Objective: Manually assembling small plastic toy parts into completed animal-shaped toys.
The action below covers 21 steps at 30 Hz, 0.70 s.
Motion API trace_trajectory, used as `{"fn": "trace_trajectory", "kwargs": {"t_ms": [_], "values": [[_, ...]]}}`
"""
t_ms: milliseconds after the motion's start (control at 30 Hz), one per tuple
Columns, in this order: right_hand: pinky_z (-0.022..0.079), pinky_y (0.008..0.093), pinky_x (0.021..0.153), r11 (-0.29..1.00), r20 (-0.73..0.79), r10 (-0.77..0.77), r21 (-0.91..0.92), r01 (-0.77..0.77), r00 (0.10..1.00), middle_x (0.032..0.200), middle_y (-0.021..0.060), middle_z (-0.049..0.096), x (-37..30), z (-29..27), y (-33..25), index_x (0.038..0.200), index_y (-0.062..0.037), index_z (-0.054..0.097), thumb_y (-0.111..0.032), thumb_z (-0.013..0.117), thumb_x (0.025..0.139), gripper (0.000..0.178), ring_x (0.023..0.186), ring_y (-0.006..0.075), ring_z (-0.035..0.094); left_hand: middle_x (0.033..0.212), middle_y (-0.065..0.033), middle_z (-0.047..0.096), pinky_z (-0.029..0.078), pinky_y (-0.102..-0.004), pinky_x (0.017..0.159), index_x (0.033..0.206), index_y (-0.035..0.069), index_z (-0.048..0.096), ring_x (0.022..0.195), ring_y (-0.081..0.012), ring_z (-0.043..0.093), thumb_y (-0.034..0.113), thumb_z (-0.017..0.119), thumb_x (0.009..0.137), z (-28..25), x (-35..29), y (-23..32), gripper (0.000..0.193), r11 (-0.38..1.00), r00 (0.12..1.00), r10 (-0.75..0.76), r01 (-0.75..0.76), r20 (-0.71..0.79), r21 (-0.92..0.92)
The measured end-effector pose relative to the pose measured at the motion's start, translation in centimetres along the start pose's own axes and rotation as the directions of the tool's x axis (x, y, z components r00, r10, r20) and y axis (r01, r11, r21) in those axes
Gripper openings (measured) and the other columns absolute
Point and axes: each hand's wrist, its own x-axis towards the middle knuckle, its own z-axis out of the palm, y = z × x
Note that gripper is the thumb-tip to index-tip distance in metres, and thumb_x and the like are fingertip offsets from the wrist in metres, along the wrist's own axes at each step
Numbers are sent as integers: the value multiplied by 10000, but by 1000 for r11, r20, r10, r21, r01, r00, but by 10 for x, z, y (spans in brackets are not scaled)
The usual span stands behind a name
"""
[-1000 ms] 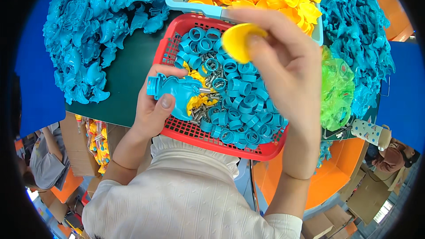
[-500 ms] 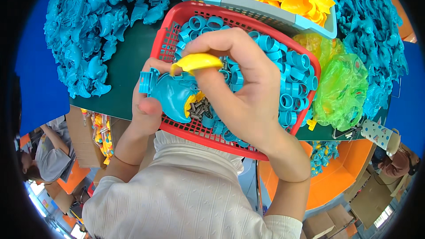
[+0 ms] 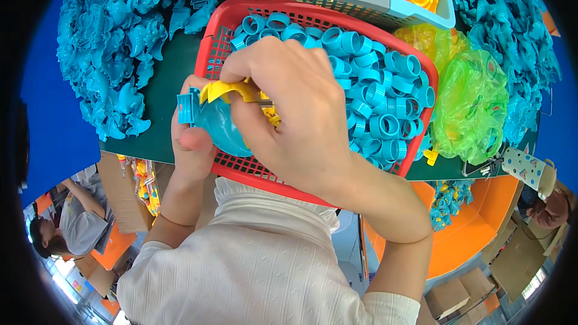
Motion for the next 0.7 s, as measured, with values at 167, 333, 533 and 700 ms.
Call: {"fn": "trace_trajectory", "kwargs": {"t_ms": [167, 333, 533, 700], "values": [[442, 241, 654, 984, 0, 112, 139, -111, 994, 787, 90, 575, -3, 8, 5, 799, -22, 519, 146, 575, 625, 249, 714, 184, 554, 961, -8, 506, 402, -174, 666, 1091, 48, 412, 808, -40, 492, 577, 642, 692, 0, -2, -2, 701, 999, 999, -32, 31, -15, -23], [431, 280, 597, 978, 3, -112, -178, 111, 994, 755, 92, 573, -3, 5, 3, 788, -18, 519, 131, 612, 578, 274, 663, 222, 552, 958, -5, 504, 369, -148, 563, 1106, 54, 402, 731, -10, 470, 562, 634, 713, -4, -3, -6, 682, 997, 997, -70, 71, 16, -41], [421, 309, 539, 977, -30, -107, -189, 100, 994, 730, 89, 562, -4, 10, 7, 771, -25, 521, 114, 624, 574, 263, 639, 233, 540, 728, 31, 470, 304, -163, 433, 1089, 63, 394, 523, -7, 403, 527, 609, 764, -6, -3, -6, 606, 989, 991, -127, 130, 39, -76], [434, 294, 537, 957, -5, -137, -260, 131, 991, 723, 83, 556, -3, 9, 3, 779, -23, 520, 101, 629, 591, 249, 638, 226, 543, 663, 34, 428, 286, -161, 407, 1087, 66, 402, 476, -7, 368, 495, 548, 830, -3, -4, -2, 521, 984, 984, -176, 176, 1, -40]]}}
